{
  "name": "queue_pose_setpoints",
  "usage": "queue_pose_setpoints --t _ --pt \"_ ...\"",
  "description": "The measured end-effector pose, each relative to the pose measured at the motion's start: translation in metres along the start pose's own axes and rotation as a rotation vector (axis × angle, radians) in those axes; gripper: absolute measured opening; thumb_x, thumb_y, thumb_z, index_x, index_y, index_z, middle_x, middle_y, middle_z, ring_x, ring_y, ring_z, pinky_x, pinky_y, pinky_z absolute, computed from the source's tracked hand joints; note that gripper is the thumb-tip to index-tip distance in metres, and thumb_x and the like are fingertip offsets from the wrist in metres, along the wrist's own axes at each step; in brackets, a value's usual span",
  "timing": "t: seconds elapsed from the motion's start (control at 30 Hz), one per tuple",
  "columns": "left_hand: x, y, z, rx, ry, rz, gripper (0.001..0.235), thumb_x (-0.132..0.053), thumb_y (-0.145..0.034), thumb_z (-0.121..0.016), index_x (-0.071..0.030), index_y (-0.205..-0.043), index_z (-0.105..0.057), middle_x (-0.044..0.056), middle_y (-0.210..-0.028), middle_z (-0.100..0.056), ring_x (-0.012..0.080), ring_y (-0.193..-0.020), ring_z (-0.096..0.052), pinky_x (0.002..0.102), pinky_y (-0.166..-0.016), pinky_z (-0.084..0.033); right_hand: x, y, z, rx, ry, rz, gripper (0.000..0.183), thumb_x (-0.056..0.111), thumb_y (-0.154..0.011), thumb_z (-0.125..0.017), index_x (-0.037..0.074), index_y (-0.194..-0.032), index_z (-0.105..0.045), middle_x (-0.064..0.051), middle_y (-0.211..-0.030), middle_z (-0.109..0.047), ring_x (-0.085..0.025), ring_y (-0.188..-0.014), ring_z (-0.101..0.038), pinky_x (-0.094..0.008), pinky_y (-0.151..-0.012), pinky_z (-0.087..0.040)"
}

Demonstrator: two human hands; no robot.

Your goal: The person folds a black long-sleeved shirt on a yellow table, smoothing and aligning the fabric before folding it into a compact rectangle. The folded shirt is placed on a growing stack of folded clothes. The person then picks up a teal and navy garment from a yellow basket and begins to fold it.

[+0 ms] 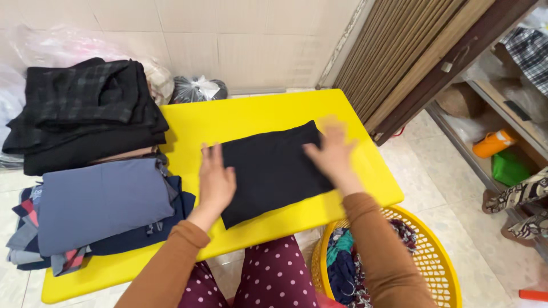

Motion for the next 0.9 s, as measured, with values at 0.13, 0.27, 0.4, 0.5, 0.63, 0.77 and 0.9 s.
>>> queue_pose_setpoints --t 0.13,0.27,0.4,0.5,0.63,0.77,0.9 --pt "-0.021 0.028 -0.019 0.303 -0.218 -0.074 0.074 -0.041 -0.094 -0.059 -0.021 -0.159 -0.029 0.028 -0.164 -0.018 0.0496 -0.148 -0.022 0.063 -0.118 -0.014 0.108 0.058 -0.049 0.084 -0.115 0.395 0.069 0.045 -0.093 -0.063 0.027 -0.156 -0.041 -0.005 -0.168 -0.029 -0.035 -0.155 -0.018 -0.080 -0.109 -0.004" --pt "-0.025 0.022 -0.016 0.382 -0.411 -0.045 0.068 -0.053 -0.097 -0.048 -0.030 -0.158 -0.031 0.020 -0.166 -0.019 0.0399 -0.151 -0.021 0.062 -0.119 -0.009 0.131 0.063 -0.066 0.292 -0.151 0.383 0.064 0.053 -0.098 -0.053 0.031 -0.157 -0.038 0.001 -0.169 -0.027 -0.030 -0.156 -0.018 -0.079 -0.113 -0.001" --pt "-0.023 0.033 -0.013 0.400 -0.442 -0.031 0.070 -0.057 -0.096 -0.047 -0.029 -0.158 -0.032 0.021 -0.166 -0.019 0.0383 -0.152 -0.021 0.060 -0.120 -0.009 0.097 0.049 -0.074 0.384 0.003 0.398 0.063 0.057 -0.097 -0.049 0.037 -0.156 -0.037 0.009 -0.168 -0.028 -0.023 -0.156 -0.019 -0.076 -0.116 -0.002" --pt "-0.027 0.027 -0.014 0.418 -0.454 -0.018 0.070 -0.057 -0.095 -0.047 -0.029 -0.158 -0.032 0.021 -0.166 -0.018 0.0390 -0.151 -0.021 0.059 -0.120 -0.009 0.061 0.026 -0.076 0.322 0.024 0.332 0.065 0.058 -0.097 -0.048 0.037 -0.157 -0.036 0.005 -0.167 -0.028 -0.024 -0.154 -0.020 -0.075 -0.114 -0.002" --pt "-0.028 0.023 -0.010 0.404 -0.428 -0.021 0.070 -0.056 -0.096 -0.047 -0.028 -0.158 -0.033 0.022 -0.165 -0.018 0.0393 -0.151 -0.021 0.058 -0.120 -0.010 -0.003 -0.005 -0.089 0.302 0.087 0.190 0.060 0.059 -0.100 -0.043 0.038 -0.156 -0.038 0.006 -0.166 -0.031 -0.026 -0.155 -0.022 -0.065 -0.121 -0.004" --pt "-0.030 0.024 -0.006 0.420 -0.425 -0.018 0.070 -0.056 -0.096 -0.046 -0.027 -0.158 -0.032 0.022 -0.165 -0.018 0.0387 -0.151 -0.021 0.058 -0.120 -0.010 -0.104 -0.026 -0.096 0.348 0.117 -0.209 0.067 0.062 -0.104 -0.040 0.030 -0.162 -0.035 0.001 -0.168 -0.028 -0.023 -0.160 -0.019 -0.066 -0.124 0.000" --pt "-0.034 0.017 -0.002 0.448 -0.394 0.001 0.075 -0.062 -0.094 -0.048 -0.027 -0.158 -0.031 0.022 -0.165 -0.017 0.0389 -0.152 -0.018 0.058 -0.120 -0.008 -0.194 -0.010 -0.080 0.137 -0.022 -0.349 0.070 0.060 -0.095 -0.042 0.026 -0.155 -0.035 -0.002 -0.167 -0.028 -0.028 -0.152 -0.018 -0.067 -0.113 -0.001"
Point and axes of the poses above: each hand's wrist, its own y-axis away from the middle knuckle, its own z-axis out of the back of the hand, x = y × z, the point moved 3 cm from there along -y, towards the middle knuckle
